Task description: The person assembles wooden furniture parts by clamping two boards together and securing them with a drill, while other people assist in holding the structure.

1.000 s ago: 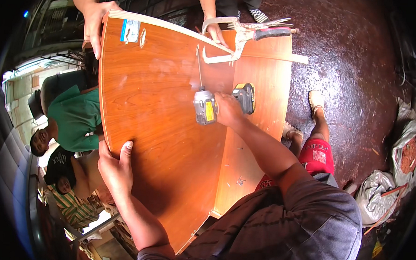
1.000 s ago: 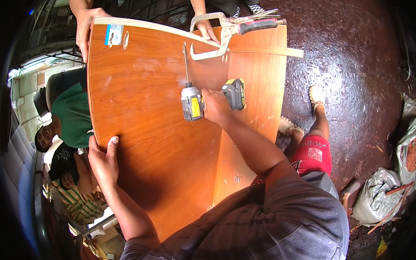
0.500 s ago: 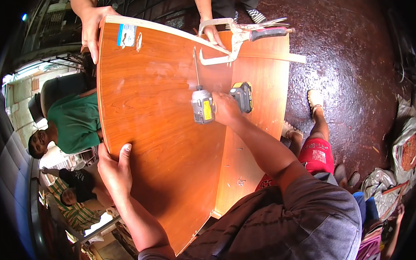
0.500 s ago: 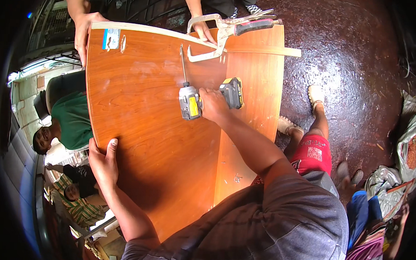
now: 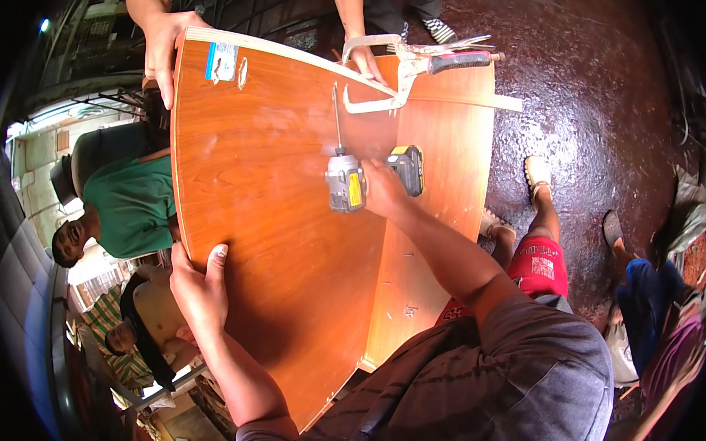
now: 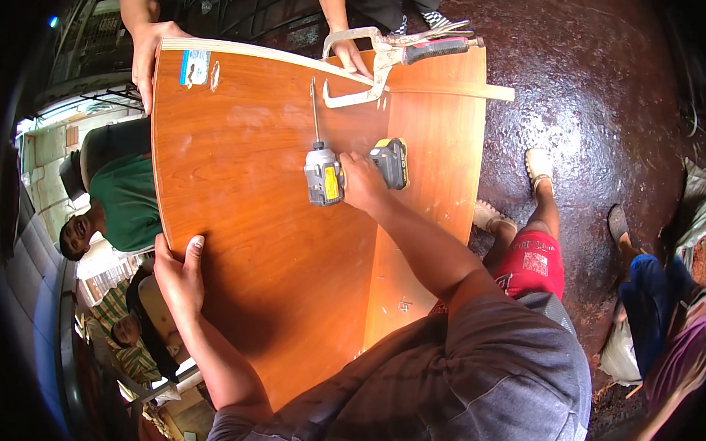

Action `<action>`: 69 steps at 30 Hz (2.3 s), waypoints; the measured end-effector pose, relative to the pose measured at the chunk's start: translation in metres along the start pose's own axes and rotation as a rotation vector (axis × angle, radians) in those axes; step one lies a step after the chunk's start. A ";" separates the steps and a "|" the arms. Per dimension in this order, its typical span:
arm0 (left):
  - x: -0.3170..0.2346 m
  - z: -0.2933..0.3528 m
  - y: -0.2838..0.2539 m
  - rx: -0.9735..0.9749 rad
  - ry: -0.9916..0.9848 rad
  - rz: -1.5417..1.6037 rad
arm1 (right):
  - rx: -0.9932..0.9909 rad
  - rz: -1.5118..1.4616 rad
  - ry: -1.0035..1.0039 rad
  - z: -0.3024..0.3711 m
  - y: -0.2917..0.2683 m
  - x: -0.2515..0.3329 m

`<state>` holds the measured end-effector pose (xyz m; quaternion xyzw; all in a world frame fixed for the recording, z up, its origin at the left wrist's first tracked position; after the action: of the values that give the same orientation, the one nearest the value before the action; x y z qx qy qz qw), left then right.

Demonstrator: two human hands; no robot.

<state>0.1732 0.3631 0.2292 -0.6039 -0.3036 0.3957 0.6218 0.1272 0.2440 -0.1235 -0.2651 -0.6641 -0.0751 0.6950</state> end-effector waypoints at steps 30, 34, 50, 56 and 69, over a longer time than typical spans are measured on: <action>-0.004 -0.009 -0.005 0.005 -0.069 0.051 | 0.084 -0.065 -0.130 -0.008 -0.010 0.003; 0.003 -0.009 -0.007 0.022 -0.077 0.090 | 0.184 0.073 -0.072 -0.005 -0.011 0.008; 0.009 0.016 -0.005 -0.116 -0.003 0.083 | 0.419 0.430 0.035 0.013 -0.042 0.037; 0.034 0.043 0.046 -0.976 0.688 -0.069 | 0.611 0.866 0.124 0.017 -0.032 0.034; 0.144 0.243 0.529 0.102 -0.056 0.579 | 0.615 0.294 0.357 0.360 -0.012 -0.064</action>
<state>-0.0283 0.5882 -0.2884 -0.6224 -0.1154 0.5879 0.5037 -0.2030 0.3869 -0.1903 -0.1194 -0.4791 0.1834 0.8501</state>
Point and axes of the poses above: each hand's wrist, its own z-axis away from the middle knuckle, its own y-axis out of the palm, x = y × z, the point moved 3 cm from there along -z, towards the middle knuckle, and after that the axes turned 11 degrees about x, right-handed, at the moved point
